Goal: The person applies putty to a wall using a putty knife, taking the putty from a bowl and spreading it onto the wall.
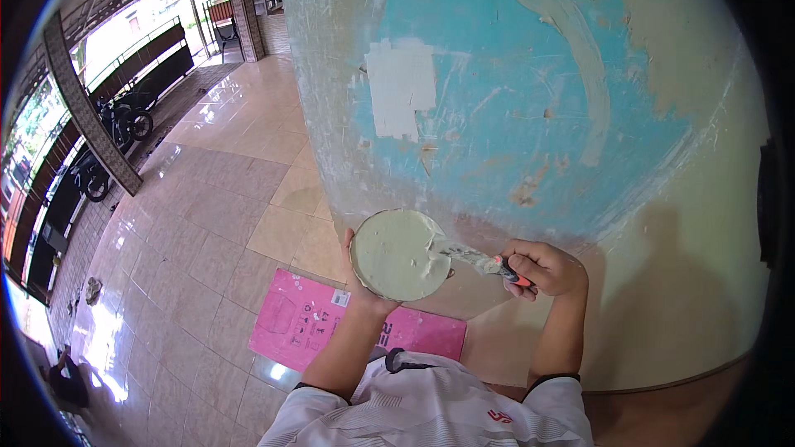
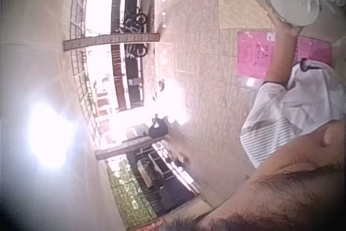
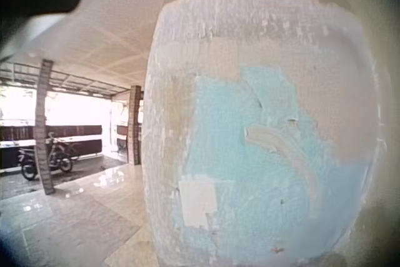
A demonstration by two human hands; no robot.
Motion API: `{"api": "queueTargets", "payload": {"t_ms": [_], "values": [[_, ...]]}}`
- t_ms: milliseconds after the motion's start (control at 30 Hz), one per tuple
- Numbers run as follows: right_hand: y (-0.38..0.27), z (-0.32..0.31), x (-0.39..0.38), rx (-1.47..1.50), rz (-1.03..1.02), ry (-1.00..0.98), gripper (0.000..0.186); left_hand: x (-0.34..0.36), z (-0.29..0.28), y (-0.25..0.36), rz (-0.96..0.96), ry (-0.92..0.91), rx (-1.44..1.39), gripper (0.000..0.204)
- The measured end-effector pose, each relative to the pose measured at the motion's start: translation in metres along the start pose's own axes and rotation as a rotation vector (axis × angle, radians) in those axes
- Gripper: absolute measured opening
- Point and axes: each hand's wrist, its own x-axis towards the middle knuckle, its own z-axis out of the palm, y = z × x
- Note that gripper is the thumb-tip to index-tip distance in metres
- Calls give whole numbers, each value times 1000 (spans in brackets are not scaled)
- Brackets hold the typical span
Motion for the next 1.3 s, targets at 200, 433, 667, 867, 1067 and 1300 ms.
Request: {"api": "queueTargets", "payload": {"t_ms": [200, 433, 667, 867, 1067, 1300], "values": [[8, 4, -3, 28, 31, -10, 25, 0, 8, -4, -33, -98, 29, 77], [-11, 23, 6, -509, -429, 227, 30, 2, 10, -5, -37, -88, 40, 78], [-15, 42, 25, -785, -355, 280, 29, 3, 9, -11, -29, -18, 69, 78], [-10, 33, 15, -712, -319, 284, 26, 5, 9, -8, -8, -13, 30, 78], [-11, 34, 17, -654, -379, 250, 26, 7, 2, -5, -60, -187, -125, 80], [-13, 28, 8, -638, -313, 221, 26, 7, 4, -5, -29, -82, 7, 80]]}}
